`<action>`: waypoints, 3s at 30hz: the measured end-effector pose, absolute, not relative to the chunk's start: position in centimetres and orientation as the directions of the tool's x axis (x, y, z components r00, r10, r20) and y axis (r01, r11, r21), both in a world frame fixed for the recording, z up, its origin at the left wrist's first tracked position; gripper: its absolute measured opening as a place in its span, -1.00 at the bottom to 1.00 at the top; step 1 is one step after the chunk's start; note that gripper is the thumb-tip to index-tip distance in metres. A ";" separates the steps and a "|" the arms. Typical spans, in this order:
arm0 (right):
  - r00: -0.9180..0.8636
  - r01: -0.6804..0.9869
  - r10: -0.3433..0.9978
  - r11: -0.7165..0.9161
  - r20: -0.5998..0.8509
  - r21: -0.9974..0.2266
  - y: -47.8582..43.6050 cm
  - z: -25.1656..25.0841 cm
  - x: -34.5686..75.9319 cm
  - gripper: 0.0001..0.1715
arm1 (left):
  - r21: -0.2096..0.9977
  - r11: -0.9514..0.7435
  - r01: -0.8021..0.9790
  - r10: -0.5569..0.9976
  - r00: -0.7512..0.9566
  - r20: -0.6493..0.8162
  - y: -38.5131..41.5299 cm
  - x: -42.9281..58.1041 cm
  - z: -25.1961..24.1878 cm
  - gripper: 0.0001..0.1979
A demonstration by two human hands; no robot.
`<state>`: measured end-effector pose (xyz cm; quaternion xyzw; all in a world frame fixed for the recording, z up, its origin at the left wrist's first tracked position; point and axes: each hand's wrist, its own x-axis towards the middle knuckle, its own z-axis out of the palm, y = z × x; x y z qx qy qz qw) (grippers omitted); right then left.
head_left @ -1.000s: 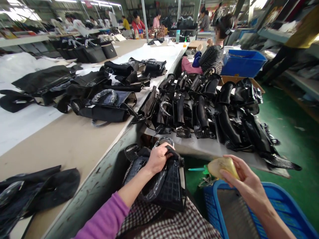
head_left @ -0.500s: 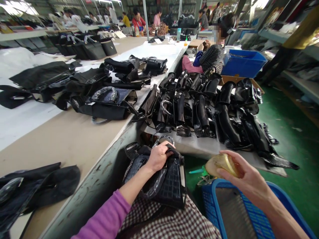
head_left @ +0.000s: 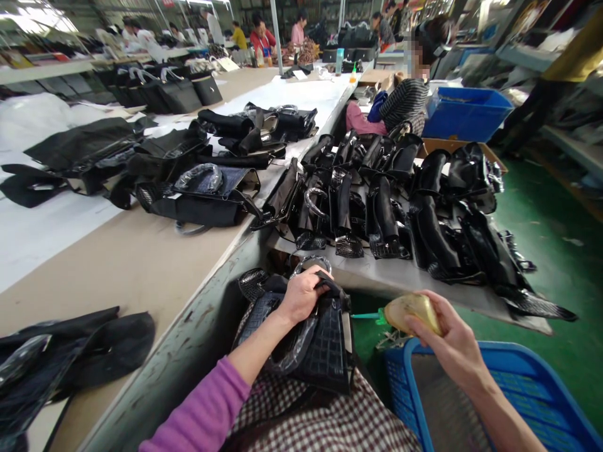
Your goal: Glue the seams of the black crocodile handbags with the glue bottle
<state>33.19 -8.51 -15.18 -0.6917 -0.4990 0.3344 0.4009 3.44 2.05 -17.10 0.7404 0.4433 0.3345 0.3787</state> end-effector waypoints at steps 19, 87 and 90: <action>0.081 0.409 0.987 -0.160 -0.139 -0.899 -10.5 -16.6 35.2 -0.41 | 0.871 -0.336 0.359 0.899 0.399 0.182 2.4 3.3 -17.5 -0.86; 0.319 0.163 0.942 -0.159 -0.100 -0.974 -10.4 -18.8 33.1 -0.35 | 0.850 -0.361 0.384 0.900 0.382 0.209 2.0 3.5 -17.7 -0.87; 0.290 0.171 0.952 -0.152 -0.097 -0.974 -9.9 -19.1 33.1 -0.33 | 0.851 -0.361 0.381 0.900 0.383 0.210 2.0 3.5 -17.7 -0.87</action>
